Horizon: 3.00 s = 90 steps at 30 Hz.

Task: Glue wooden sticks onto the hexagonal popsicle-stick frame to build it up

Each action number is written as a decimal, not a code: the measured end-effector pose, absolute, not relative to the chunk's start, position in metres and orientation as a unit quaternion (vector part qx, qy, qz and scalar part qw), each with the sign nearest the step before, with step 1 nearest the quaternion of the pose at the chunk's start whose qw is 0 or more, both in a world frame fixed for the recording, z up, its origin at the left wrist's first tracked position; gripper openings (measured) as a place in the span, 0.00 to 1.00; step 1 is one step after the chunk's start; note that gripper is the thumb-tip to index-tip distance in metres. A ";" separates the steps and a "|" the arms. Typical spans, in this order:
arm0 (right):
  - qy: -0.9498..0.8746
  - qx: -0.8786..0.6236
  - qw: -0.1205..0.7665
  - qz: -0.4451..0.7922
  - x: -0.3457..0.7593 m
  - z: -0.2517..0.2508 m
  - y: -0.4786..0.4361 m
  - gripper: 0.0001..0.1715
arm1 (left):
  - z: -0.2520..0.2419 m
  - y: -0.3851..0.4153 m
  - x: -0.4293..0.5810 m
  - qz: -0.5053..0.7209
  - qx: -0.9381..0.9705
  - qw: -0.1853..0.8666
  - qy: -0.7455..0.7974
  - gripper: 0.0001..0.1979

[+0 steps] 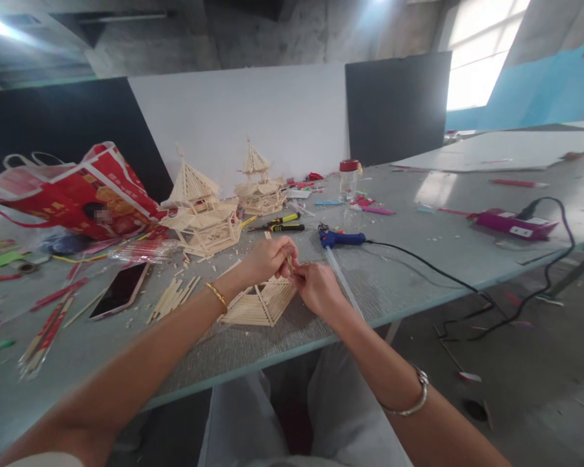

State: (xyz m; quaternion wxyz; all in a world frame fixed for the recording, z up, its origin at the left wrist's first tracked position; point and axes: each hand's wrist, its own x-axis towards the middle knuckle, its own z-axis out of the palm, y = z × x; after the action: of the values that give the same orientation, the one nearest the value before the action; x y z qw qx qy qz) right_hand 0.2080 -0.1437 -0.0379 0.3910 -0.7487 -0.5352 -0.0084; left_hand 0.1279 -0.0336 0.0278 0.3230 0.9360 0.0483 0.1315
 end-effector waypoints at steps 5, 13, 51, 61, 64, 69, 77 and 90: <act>-0.527 -0.752 0.396 -0.008 0.210 -0.038 -0.143 0.14 | 0.027 -0.036 0.128 0.147 0.947 0.283 0.042 0.12; -0.526 -0.753 0.396 -0.003 0.209 -0.034 -0.145 0.16 | 0.017 -0.033 0.130 0.179 0.931 0.316 0.039 0.12; -0.489 -0.781 0.387 0.026 0.208 -0.028 -0.146 0.12 | 0.007 -0.035 0.137 0.237 0.954 0.175 0.049 0.09; -0.492 -0.785 0.376 0.027 0.208 -0.027 -0.147 0.13 | 0.008 -0.038 0.136 0.232 0.955 0.175 0.058 0.09; -0.492 -0.786 0.374 0.025 0.208 -0.027 -0.147 0.13 | 0.008 -0.038 0.136 0.229 0.955 0.177 0.059 0.09; -0.492 -0.786 0.374 0.023 0.208 -0.027 -0.147 0.13 | 0.008 -0.038 0.136 0.231 0.953 0.190 0.055 0.09; -0.488 -0.788 0.375 0.028 0.208 -0.027 -0.146 0.12 | 0.008 -0.038 0.136 0.228 0.954 0.187 0.056 0.10; -0.490 -0.785 0.378 0.029 0.209 -0.027 -0.147 0.11 | 0.008 -0.038 0.137 0.232 0.954 0.180 0.056 0.10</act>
State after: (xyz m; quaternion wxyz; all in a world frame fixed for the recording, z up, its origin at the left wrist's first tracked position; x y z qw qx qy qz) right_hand 0.2087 -0.1467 -0.0268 0.3784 -0.7847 -0.4902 0.0286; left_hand 0.1371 -0.0384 0.0079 0.1804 0.9541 0.0562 0.2325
